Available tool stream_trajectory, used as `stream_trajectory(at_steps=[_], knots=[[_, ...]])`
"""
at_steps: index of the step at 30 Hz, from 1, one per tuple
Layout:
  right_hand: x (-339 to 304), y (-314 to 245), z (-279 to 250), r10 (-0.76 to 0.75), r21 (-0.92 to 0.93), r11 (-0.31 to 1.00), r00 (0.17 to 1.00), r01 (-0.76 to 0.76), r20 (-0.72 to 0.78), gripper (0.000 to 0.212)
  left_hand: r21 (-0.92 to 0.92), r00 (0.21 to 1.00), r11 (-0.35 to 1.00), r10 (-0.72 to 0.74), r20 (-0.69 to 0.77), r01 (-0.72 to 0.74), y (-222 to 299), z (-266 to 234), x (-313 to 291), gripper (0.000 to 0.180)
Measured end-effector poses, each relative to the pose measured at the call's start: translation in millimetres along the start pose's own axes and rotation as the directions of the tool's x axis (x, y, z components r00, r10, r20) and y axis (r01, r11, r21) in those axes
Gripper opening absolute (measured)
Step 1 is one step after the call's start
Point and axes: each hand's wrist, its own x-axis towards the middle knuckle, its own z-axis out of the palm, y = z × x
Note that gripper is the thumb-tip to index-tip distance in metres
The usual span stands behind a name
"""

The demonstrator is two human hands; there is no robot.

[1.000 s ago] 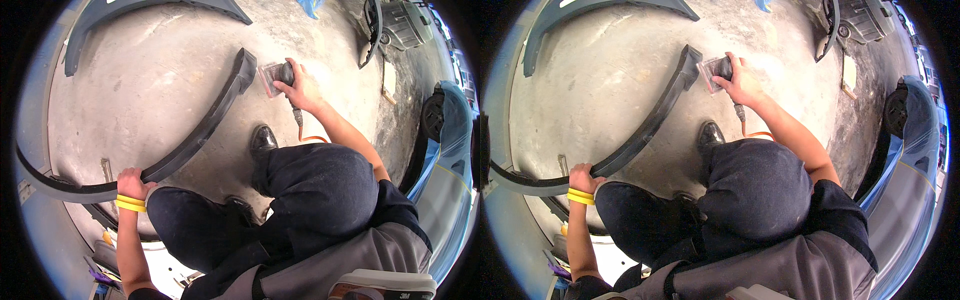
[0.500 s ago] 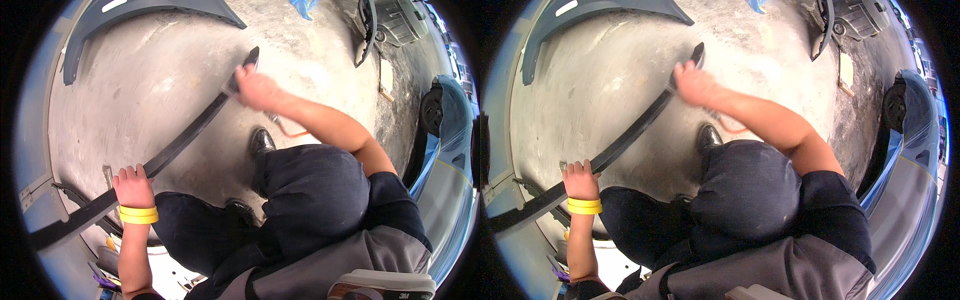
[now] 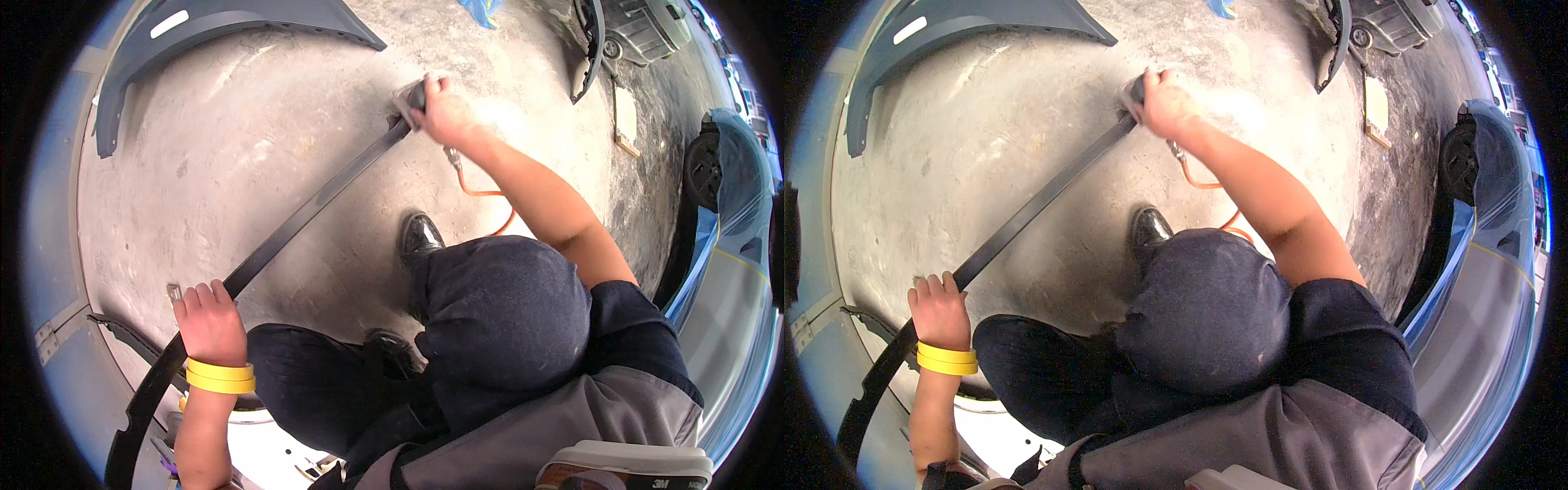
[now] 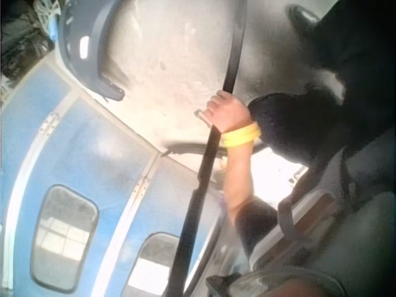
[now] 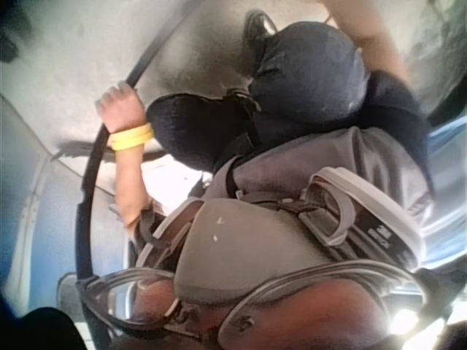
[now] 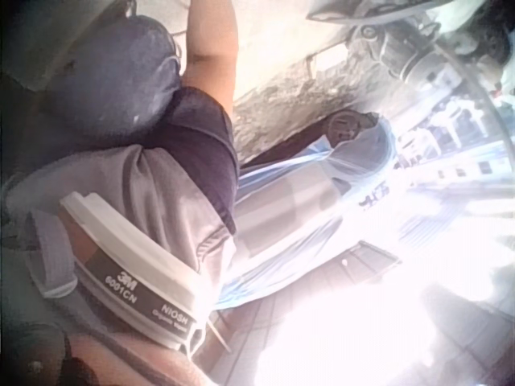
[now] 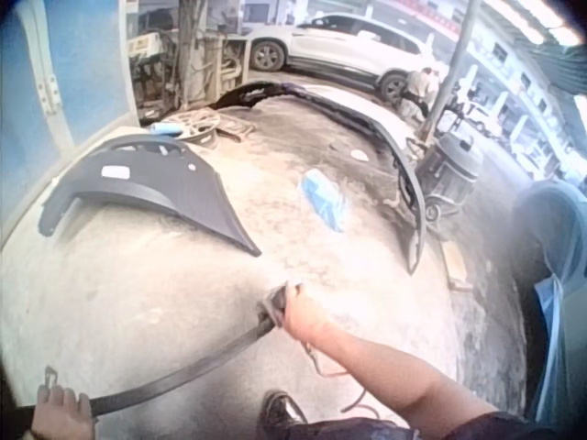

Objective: The person uses a pneumatic sander to smooth the surfaces of two black plastic car parts, a curved trim piece and a larger panel, on the floor of a workshop.

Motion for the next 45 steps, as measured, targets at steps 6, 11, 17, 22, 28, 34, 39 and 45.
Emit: stream_trajectory(at_steps=[6, 11, 17, 22, 28, 34, 39, 45], knots=[[-21, -4, 7, -0.033, 0.071, 0.997, 0.998, 0.037, -0.048, 0.081, -0.069, 0.981, 0.997, -0.028, 0.190, 0.042, -3, -5, 4, 0.035], [-98, -61, 31, -0.370, 0.182, 0.921, 0.919, 0.345, 0.132, 0.076, -0.090, 0.976, 0.996, 0.013, 0.216, 0.007, -9, -9, 5, 0.030], [-72, -17, 28, -0.052, 0.076, 0.996, 0.999, 0.051, 0.011, 0.080, -0.151, 0.978, 0.988, 0.042, 0.204, -0.011, -11, -9, 6, 0.033], [-50, 15, 10, -0.001, 0.102, 0.995, 0.993, 0.014, -0.120, 0.076, -0.126, 0.986, 0.991, 0.066, 0.156, -0.047, -11, -12, 7, 0.033], [-116, -66, 27, -0.260, 0.238, 0.949, 0.940, 0.207, 0.219, 0.078, -0.128, 0.981, 0.991, 0.070, 0.181, -0.047, -10, -15, 9, 0.032], [-122, -77, 31, -0.382, 0.207, 0.918, 0.896, 0.339, 0.226, 0.080, -0.160, 0.958, 0.987, 0.068, 0.278, -0.023, -13, -11, 9, 0.030], [-73, -2, 25, 0.024, 0.105, 0.994, 0.998, -0.029, 0.056, 0.083, -0.196, 0.984, 0.979, 0.092, 0.156, -0.060, -11, -7, 8, 0.031], [-15, 65, 6, 0.140, 0.142, 0.982, 0.983, -0.123, -0.120, 0.088, -0.209, 0.979, 0.977, 0.088, 0.184, -0.048, -9, -10, 12, 0.030]])
